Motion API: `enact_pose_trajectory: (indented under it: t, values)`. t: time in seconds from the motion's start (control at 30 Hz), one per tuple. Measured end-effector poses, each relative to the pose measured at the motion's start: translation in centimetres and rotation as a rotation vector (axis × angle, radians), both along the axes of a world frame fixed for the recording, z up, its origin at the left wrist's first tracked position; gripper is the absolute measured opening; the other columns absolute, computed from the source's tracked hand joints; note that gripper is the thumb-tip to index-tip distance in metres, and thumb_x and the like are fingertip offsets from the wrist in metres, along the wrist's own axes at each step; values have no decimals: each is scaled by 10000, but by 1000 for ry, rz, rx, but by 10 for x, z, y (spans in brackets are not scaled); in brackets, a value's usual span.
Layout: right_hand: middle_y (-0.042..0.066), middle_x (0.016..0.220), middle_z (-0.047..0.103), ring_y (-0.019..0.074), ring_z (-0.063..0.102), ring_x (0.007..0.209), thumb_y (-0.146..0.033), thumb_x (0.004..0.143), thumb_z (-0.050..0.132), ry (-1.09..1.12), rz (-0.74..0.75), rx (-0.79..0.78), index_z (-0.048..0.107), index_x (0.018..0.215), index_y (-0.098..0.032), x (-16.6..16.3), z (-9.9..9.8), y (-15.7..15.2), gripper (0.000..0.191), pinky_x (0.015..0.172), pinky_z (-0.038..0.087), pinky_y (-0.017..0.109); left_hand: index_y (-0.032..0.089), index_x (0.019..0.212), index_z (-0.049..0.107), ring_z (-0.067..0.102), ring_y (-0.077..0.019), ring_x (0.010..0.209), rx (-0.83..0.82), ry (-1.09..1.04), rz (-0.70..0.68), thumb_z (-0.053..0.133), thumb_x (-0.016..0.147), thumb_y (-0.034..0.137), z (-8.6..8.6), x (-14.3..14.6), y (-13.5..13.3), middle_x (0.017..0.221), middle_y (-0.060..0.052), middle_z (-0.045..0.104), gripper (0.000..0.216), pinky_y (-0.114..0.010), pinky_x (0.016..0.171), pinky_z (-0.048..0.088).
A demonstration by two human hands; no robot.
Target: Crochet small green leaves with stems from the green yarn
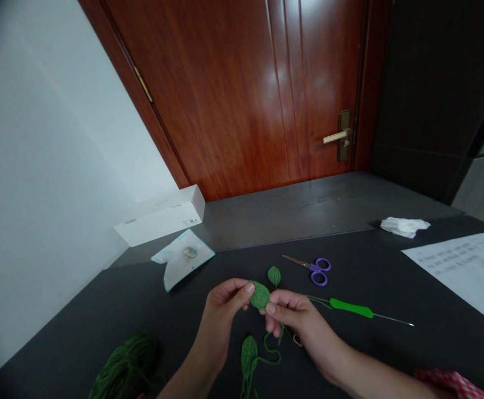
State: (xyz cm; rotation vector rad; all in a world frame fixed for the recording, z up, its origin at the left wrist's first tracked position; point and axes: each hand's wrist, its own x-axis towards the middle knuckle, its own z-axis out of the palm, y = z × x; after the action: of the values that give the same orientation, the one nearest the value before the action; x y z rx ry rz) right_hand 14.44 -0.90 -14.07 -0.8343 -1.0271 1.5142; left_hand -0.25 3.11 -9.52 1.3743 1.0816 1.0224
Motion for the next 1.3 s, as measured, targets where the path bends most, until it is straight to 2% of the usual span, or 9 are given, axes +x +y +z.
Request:
enact_pose_trajectory:
  t: [0.13,0.3,0.5,0.63,0.77,1.0,1.3]
  values:
    - [12,659,643,135,522,599,-319,837,619,23,-1,-7,685,708,-160,0,1,-1,215,623,379,257,150,687,704,442,-130,577,8,4,12,666,724,309,-1,-1,1,560,19,565,167,-248,581,360]
    - [22,734,673,139,549,630,-302,851,604,53,-7,-19,697,871,-180,0,0,0,155,634,395,265,145,699,702,450,-134,592,10,12,25,667,726,317,-4,-2,4,580,13,571,177,-254,593,365]
    - [-3,661,641,122,518,584,-323,808,659,28,-55,-9,684,734,-172,1,1,2,170,597,384,242,153,725,691,464,-133,602,-11,2,5,657,730,339,-2,-1,3,601,16,567,189,-249,592,374]
    - [-2,657,635,123,510,578,-357,792,672,8,-102,-1,681,730,-170,0,2,3,197,591,387,240,147,736,688,495,-139,613,-71,5,-102,681,692,319,-1,0,3,636,-1,609,177,-248,584,390]
    - [7,661,638,127,517,580,-385,776,682,-3,-122,-2,680,739,-168,0,2,4,220,585,399,243,140,656,673,497,-133,590,-122,22,-171,692,658,281,-4,0,3,617,-9,616,143,-246,582,389]
    - [6,660,633,137,519,590,-406,735,712,-34,-150,-4,669,724,-173,0,5,4,237,591,403,256,145,611,669,497,-136,574,-133,90,-151,682,672,299,-5,-2,3,593,-5,602,166,-245,574,383]
    - [-27,616,542,141,480,583,-449,716,713,-86,-199,-1,650,700,-188,0,3,3,269,569,372,259,144,599,677,484,-136,558,-105,133,-130,674,687,302,-4,-1,3,559,0,587,180,-245,567,366]
